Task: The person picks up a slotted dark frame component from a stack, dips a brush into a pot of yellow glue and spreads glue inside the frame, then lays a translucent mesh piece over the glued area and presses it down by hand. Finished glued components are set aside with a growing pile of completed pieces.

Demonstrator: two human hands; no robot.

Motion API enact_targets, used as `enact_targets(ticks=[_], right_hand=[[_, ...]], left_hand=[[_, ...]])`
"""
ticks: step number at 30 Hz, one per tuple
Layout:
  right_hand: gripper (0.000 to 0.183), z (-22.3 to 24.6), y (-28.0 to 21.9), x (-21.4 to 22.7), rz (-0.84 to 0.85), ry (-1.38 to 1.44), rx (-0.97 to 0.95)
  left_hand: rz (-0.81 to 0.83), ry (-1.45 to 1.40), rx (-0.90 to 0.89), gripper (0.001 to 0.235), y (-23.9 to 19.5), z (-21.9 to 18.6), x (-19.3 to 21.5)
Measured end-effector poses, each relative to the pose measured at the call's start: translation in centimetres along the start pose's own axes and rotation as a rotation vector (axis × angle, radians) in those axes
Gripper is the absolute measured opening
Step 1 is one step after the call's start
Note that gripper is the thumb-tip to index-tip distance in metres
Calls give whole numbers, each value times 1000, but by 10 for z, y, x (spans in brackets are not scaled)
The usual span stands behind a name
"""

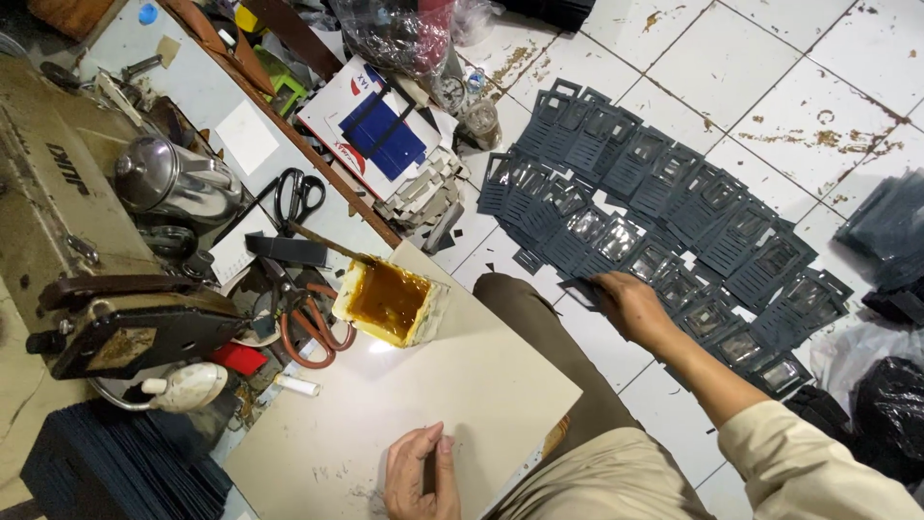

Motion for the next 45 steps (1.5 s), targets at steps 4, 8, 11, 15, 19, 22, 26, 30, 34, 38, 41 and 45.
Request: enact_targets(ticks=[4,8,11,15,19,22,26,30,34,38,41,45], right_hand=[[31,3,39,-17,-18,36,58],[31,1,93,-26,-40,65,91],[31,-8,137,-23,-90,53,96],[28,-5,192,-8,-153,-13,45],[32,-42,245,-61,-189,-154,12],[42,-55,267,-139,41,-252,-18],[34,9,233,-153,-38,-78,296],[30,17,191,-136,24,173,135],[28,43,119,-78,41,344,-40],[24,60,61,-37,-18,571,-103],[21,95,29,4,-162,628,66],[17,168,-17,43,-293,602,256]], left_hand=[[-44,4,-16,18,0,6,-2],[33,58,170,19,-7,49,-15],[48,91,152,20,-15,79,-27],[-14,49,29,24,-38,137,-49],[-79,48,-58,27,-55,179,-62],[-57,76,-90,29,-57,184,-64],[-28,98,-35,28,-48,156,-58],[64,63,44,26,-22,102,-40],[77,34,98,24,1,45,-18],[67,-64,22,22,11,8,1],[71,-69,-37,21,13,-15,9],[-40,-106,-217,21,7,-40,28]])
Point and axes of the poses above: each hand's wrist, its own y-axis towards the middle knuckle, its own x-axis out of the back of the hand, z = x × y, the point moved 6 cm from there along y, towards the middle knuckle, and after that the axes turned 13 degrees about z, right-handed, at the moved point
